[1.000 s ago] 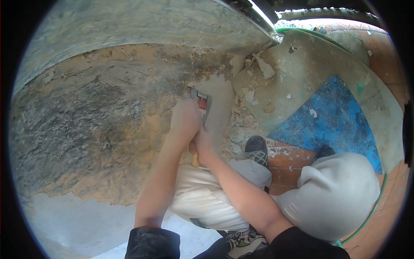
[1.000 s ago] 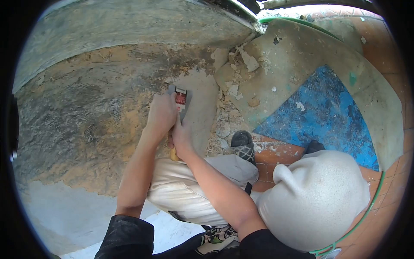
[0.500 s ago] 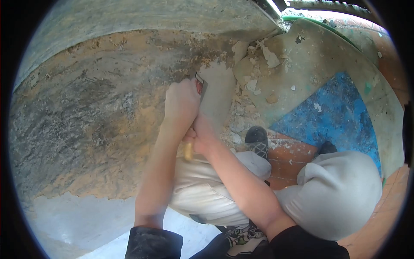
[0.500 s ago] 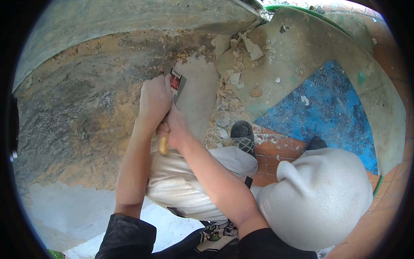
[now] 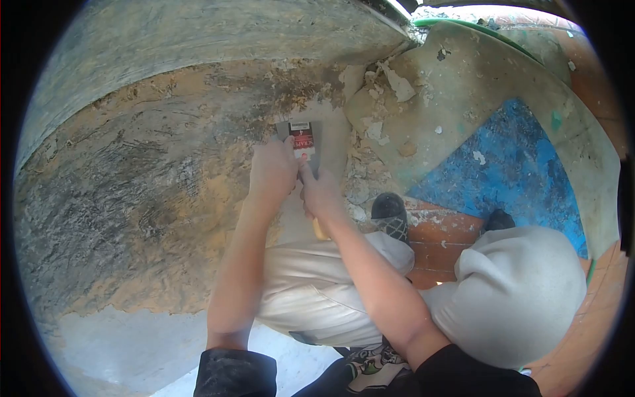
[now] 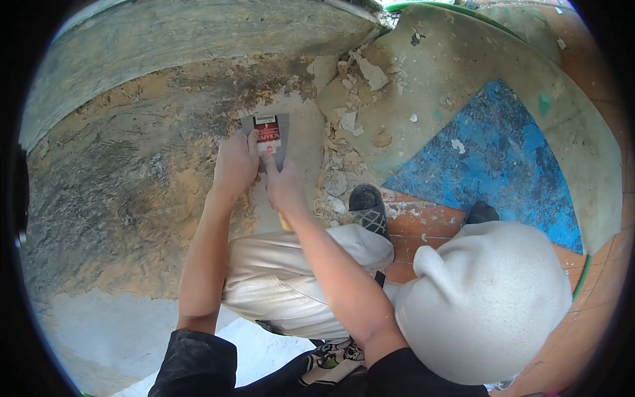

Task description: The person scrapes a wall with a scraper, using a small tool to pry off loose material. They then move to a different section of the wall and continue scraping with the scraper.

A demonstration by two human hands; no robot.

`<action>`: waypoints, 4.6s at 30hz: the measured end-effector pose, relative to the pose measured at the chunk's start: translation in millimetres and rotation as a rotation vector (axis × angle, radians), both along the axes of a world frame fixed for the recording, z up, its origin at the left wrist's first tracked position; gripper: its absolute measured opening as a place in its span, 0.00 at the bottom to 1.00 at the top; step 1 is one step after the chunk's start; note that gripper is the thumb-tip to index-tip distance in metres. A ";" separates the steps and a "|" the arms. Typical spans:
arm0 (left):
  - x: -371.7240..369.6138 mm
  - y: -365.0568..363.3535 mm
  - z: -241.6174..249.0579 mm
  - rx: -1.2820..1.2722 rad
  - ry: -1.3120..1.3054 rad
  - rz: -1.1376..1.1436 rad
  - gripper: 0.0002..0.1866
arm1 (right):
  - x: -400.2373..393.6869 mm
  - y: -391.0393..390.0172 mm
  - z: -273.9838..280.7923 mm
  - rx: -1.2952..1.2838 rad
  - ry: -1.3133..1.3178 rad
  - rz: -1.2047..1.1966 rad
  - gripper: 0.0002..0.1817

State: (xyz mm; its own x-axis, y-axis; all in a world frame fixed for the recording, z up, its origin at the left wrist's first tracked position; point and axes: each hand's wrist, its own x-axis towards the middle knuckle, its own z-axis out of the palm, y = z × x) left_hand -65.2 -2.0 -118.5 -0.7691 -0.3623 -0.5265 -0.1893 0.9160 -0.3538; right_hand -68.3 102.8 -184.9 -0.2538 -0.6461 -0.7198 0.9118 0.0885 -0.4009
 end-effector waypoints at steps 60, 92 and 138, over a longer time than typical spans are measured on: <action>-21.3 26.4 14.5 0.022 0.270 0.319 0.11 | 7.6 -12.0 15.7 -0.489 -1.028 -0.118 0.23; -42.9 32.7 21.9 0.082 0.419 0.610 0.14 | -20.9 -29.1 11.3 -0.290 -0.278 -0.209 0.33; -24.7 28.6 96.4 0.800 -0.161 0.444 0.15 | 20.6 -16.7 -61.6 0.033 0.451 0.067 0.34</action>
State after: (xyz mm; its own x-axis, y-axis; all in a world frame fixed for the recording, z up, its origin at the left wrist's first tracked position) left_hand -89.9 26.6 -22.1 -0.5426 -0.0885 -0.8353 -0.5843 0.7542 0.2996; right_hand -47.8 86.1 -246.6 -0.5049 -0.6502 -0.5678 0.6388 0.1609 -0.7523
